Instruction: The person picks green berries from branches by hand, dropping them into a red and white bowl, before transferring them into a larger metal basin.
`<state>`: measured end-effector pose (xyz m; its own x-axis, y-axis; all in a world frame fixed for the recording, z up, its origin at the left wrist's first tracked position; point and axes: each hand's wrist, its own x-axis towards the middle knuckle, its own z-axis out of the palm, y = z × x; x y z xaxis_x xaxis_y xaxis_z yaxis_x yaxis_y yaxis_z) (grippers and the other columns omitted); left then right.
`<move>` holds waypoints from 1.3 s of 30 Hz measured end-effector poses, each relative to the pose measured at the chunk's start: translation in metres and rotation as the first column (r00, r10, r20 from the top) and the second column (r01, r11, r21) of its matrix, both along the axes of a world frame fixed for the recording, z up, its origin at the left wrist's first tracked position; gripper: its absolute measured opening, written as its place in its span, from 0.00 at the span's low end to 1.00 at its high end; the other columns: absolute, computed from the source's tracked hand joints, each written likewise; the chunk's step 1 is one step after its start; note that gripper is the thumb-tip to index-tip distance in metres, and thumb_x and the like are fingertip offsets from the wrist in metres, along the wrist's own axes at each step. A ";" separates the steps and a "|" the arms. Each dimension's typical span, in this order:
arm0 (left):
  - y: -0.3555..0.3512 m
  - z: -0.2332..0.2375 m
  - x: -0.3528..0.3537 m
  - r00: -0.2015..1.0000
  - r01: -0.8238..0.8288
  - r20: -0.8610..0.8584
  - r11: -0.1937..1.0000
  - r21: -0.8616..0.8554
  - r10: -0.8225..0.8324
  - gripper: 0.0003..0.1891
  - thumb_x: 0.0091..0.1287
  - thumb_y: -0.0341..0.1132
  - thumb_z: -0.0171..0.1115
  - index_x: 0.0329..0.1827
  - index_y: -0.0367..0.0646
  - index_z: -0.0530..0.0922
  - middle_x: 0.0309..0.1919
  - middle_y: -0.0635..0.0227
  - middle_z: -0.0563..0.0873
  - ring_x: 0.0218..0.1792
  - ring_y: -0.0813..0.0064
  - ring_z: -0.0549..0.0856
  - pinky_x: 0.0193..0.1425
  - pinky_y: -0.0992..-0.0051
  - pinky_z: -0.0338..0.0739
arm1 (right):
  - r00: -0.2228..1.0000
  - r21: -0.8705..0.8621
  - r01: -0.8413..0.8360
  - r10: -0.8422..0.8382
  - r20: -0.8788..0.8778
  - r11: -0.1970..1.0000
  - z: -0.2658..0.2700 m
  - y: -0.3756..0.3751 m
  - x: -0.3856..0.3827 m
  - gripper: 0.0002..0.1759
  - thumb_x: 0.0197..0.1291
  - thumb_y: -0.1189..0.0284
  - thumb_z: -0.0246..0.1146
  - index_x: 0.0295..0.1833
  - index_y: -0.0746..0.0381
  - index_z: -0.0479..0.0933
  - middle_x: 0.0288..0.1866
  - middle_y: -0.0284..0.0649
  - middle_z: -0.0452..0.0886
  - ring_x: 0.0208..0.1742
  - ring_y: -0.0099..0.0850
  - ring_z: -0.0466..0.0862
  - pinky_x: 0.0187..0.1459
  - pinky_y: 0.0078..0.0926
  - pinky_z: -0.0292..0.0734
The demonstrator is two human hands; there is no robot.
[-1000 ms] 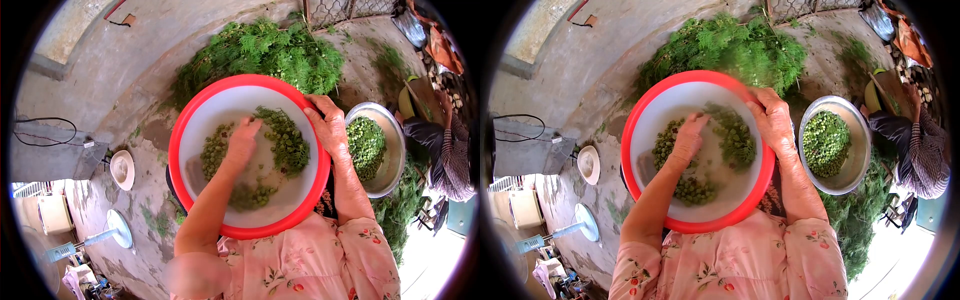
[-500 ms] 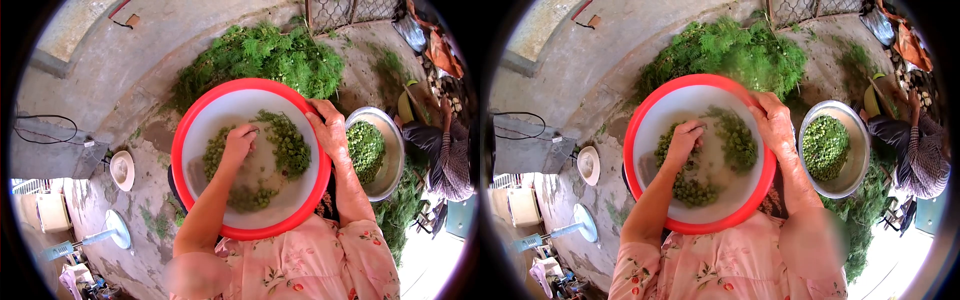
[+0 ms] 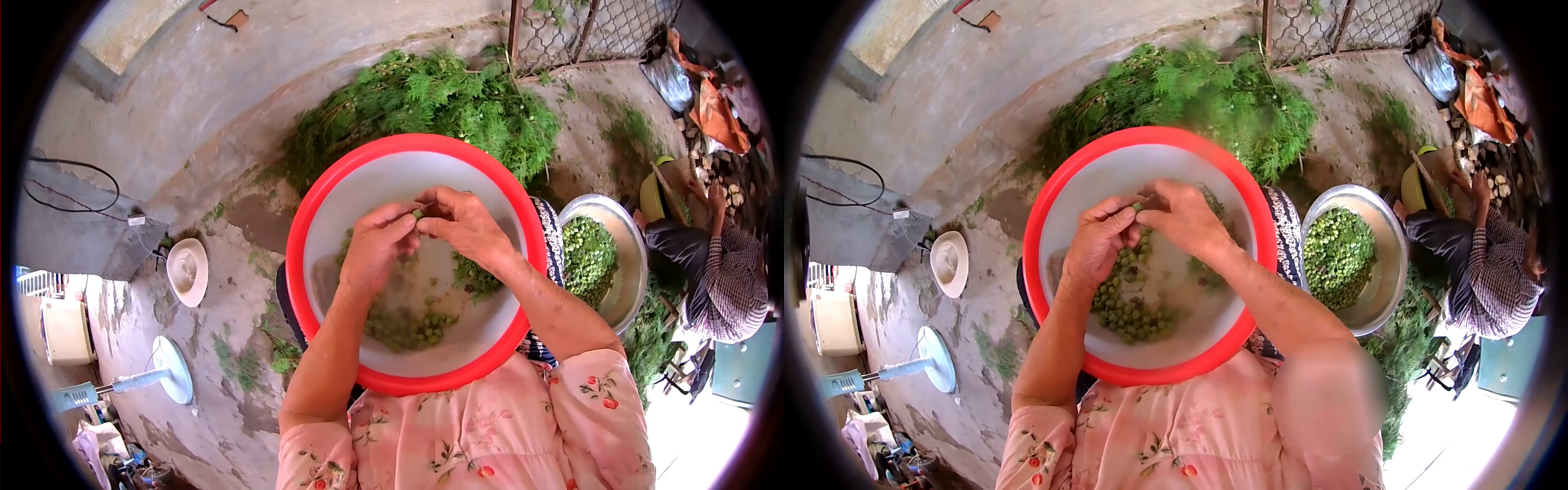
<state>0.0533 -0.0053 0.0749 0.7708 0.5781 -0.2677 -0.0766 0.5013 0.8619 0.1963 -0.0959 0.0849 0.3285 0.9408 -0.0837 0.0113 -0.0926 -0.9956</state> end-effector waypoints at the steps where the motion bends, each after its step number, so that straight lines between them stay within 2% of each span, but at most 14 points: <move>1: 0.000 0.000 -0.002 1.000 -0.006 -0.009 0.999 0.033 0.007 0.11 0.65 0.28 0.54 0.47 0.36 0.79 0.29 0.70 0.80 0.26 0.81 0.77 0.30 0.80 0.71 | 0.996 -0.010 -0.007 0.006 -0.093 1.000 -0.001 0.001 -0.004 0.12 0.56 0.78 0.61 0.46 0.69 0.77 0.34 0.43 0.82 0.39 0.28 0.83 0.38 0.26 0.79; 4: 0.000 -0.001 -0.006 0.997 0.003 -0.083 0.988 0.154 0.010 0.10 0.64 0.28 0.54 0.45 0.35 0.80 0.27 0.69 0.80 0.25 0.81 0.77 0.30 0.80 0.72 | 0.990 -0.237 -0.046 0.012 -0.143 0.970 -0.005 -0.001 0.002 0.09 0.57 0.76 0.61 0.43 0.69 0.79 0.28 0.37 0.81 0.32 0.23 0.82 0.32 0.21 0.79; 6: 0.002 0.002 -0.009 0.982 0.048 -0.190 0.961 0.271 0.005 0.10 0.63 0.27 0.54 0.43 0.34 0.80 0.26 0.68 0.80 0.24 0.81 0.77 0.29 0.80 0.72 | 0.994 -0.252 -0.045 0.017 -0.113 0.967 -0.004 -0.002 0.000 0.08 0.56 0.75 0.62 0.40 0.69 0.80 0.26 0.35 0.81 0.28 0.21 0.80 0.30 0.20 0.78; 10: 0.008 -0.002 -0.011 0.971 0.084 -0.239 0.939 0.332 -0.003 0.10 0.62 0.25 0.56 0.45 0.34 0.80 0.24 0.69 0.81 0.21 0.81 0.77 0.25 0.80 0.72 | 0.997 -0.196 0.032 -0.044 -0.060 0.980 -0.004 -0.004 -0.006 0.07 0.55 0.74 0.63 0.36 0.68 0.81 0.25 0.34 0.80 0.27 0.19 0.79 0.29 0.19 0.76; 13: 0.013 -0.015 -0.011 0.939 0.115 -0.339 0.870 0.479 0.063 0.10 0.63 0.25 0.55 0.45 0.33 0.80 0.24 0.68 0.81 0.19 0.81 0.77 0.22 0.80 0.71 | 0.971 -0.183 0.098 -0.134 -0.198 0.978 -0.001 -0.006 -0.002 0.05 0.56 0.76 0.65 0.36 0.67 0.81 0.25 0.34 0.80 0.25 0.18 0.77 0.28 0.15 0.75; 15: 0.015 -0.018 -0.013 0.913 0.116 -0.386 0.825 0.553 0.131 0.10 0.63 0.25 0.55 0.46 0.33 0.79 0.24 0.67 0.81 0.18 0.80 0.78 0.20 0.79 0.71 | 0.976 -0.193 0.128 -0.158 -0.151 0.973 -0.004 -0.006 0.000 0.06 0.55 0.75 0.65 0.36 0.67 0.81 0.25 0.33 0.80 0.25 0.18 0.77 0.29 0.16 0.75; 19: 0.013 -0.006 -0.014 0.883 0.120 -0.463 0.913 0.390 0.081 0.10 0.65 0.28 0.55 0.46 0.34 0.79 0.24 0.66 0.81 0.19 0.80 0.80 0.21 0.79 0.73 | 0.992 -0.123 0.114 -0.107 0.067 0.986 -0.010 -0.009 -0.001 0.06 0.53 0.75 0.65 0.35 0.66 0.81 0.25 0.36 0.80 0.25 0.21 0.78 0.30 0.19 0.75; 22: 0.011 -0.007 -0.010 0.931 0.101 -0.365 0.975 0.200 -0.021 0.10 0.67 0.33 0.56 0.44 0.36 0.80 0.27 0.66 0.83 0.21 0.79 0.82 0.22 0.79 0.75 | 0.928 0.092 0.069 -0.097 0.361 0.993 -0.015 -0.011 -0.005 0.05 0.49 0.76 0.66 0.33 0.64 0.79 0.26 0.40 0.79 0.27 0.31 0.80 0.32 0.25 0.76; 24: 0.005 -0.012 -0.006 0.967 0.056 -0.250 0.998 -0.005 -0.056 0.11 0.68 0.37 0.57 0.44 0.37 0.80 0.29 0.66 0.83 0.23 0.78 0.83 0.25 0.78 0.77 | 0.874 0.148 0.018 -0.088 0.477 0.989 -0.019 -0.010 -0.006 0.05 0.47 0.76 0.66 0.30 0.63 0.78 0.27 0.43 0.78 0.30 0.38 0.79 0.34 0.30 0.76; 27: -0.002 -0.009 -0.001 0.985 0.099 -0.129 0.989 -0.113 -0.113 0.12 0.68 0.39 0.58 0.44 0.38 0.79 0.31 0.66 0.84 0.28 0.76 0.84 0.30 0.77 0.79 | 0.796 0.138 -0.015 -0.072 0.600 0.990 -0.019 -0.012 -0.008 0.06 0.45 0.76 0.67 0.30 0.62 0.76 0.30 0.42 0.77 0.34 0.43 0.79 0.35 0.36 0.76; 30: -0.006 -0.004 0.003 0.971 0.174 -0.164 0.984 -0.024 -0.176 0.14 0.67 0.36 0.56 0.44 0.33 0.78 0.34 0.63 0.83 0.30 0.74 0.83 0.38 0.76 0.80 | 0.730 0.103 -0.015 -0.060 0.681 0.995 -0.017 -0.015 -0.007 0.08 0.45 0.75 0.67 0.33 0.62 0.76 0.32 0.42 0.76 0.34 0.43 0.79 0.35 0.37 0.76; 33: -0.006 -0.005 0.005 0.976 0.127 -0.171 0.991 -0.039 -0.132 0.12 0.65 0.34 0.57 0.44 0.32 0.78 0.35 0.62 0.83 0.31 0.72 0.83 0.39 0.74 0.81 | 0.732 0.121 0.006 -0.087 0.676 0.993 -0.012 -0.016 -0.008 0.09 0.45 0.74 0.67 0.33 0.61 0.76 0.33 0.43 0.76 0.35 0.44 0.79 0.35 0.37 0.76; 36: -0.002 -0.013 0.002 0.976 0.062 -0.217 0.989 0.133 -0.032 0.12 0.63 0.31 0.56 0.45 0.31 0.78 0.34 0.62 0.83 0.30 0.70 0.84 0.38 0.72 0.82 | 0.732 0.200 0.027 -0.156 0.664 0.979 -0.015 -0.017 -0.004 0.11 0.45 0.74 0.68 0.35 0.61 0.75 0.33 0.43 0.75 0.36 0.45 0.78 0.36 0.38 0.75; 39: 0.007 -0.001 -0.008 0.968 -0.194 -0.115 0.956 0.219 0.223 0.11 0.63 0.28 0.56 0.46 0.31 0.77 0.32 0.61 0.82 0.30 0.70 0.84 0.35 0.73 0.82 | 0.701 0.261 0.067 -0.232 0.675 0.963 -0.013 -0.021 0.005 0.09 0.48 0.75 0.66 0.36 0.63 0.76 0.32 0.45 0.76 0.36 0.46 0.78 0.38 0.38 0.75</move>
<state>0.0457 0.0020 0.0741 0.5913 0.7754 -0.2214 -0.0349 0.2988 0.9537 0.2011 -0.1172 0.0723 0.3528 0.8414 0.4094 0.7088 0.0453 -0.7039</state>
